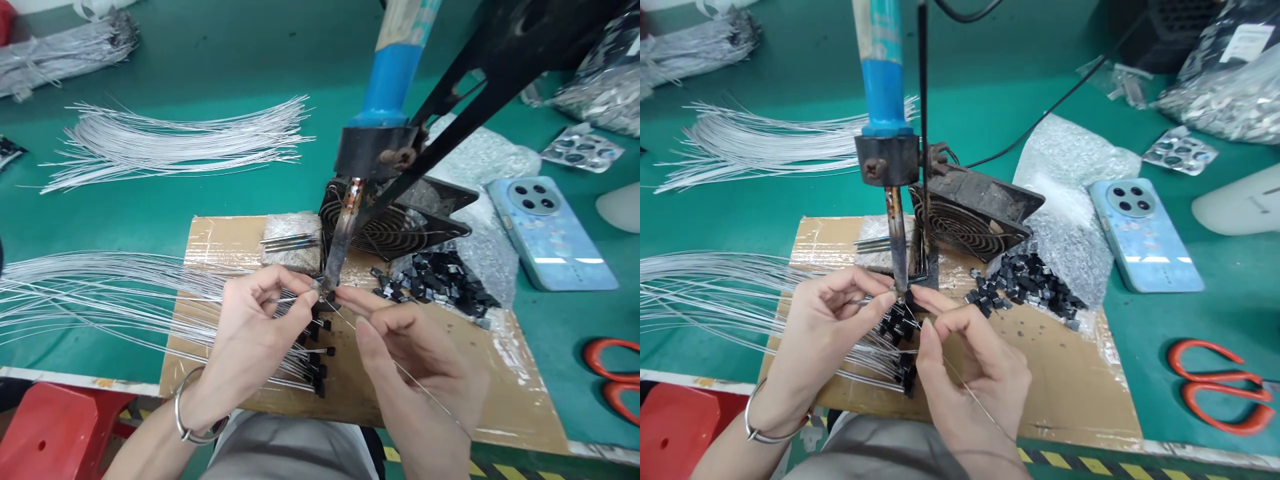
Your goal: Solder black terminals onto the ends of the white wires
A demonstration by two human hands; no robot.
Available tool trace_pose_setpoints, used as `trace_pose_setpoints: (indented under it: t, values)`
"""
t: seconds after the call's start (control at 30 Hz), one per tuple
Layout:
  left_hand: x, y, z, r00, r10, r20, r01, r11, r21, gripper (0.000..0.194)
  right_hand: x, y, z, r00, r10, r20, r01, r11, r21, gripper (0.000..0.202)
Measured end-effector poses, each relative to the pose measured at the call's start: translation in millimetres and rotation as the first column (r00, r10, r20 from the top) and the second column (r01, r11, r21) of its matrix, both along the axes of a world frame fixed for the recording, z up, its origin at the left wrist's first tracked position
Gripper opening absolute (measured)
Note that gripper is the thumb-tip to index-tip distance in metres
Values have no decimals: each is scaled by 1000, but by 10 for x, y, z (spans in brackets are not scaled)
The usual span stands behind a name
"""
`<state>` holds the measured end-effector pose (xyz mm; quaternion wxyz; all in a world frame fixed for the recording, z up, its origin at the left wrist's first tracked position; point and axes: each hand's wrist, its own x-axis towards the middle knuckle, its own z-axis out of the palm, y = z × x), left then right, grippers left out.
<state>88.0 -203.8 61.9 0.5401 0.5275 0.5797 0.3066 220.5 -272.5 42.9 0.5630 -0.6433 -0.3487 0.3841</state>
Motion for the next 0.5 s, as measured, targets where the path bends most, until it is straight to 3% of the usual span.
trace_pose_setpoints:
  t: [0.5]
  values:
    - [10, 4, 8, 1000, 2, -10, -2, 1000, 15, 11, -24, 8, 4, 999, -15, -29, 15, 1000, 1, 19]
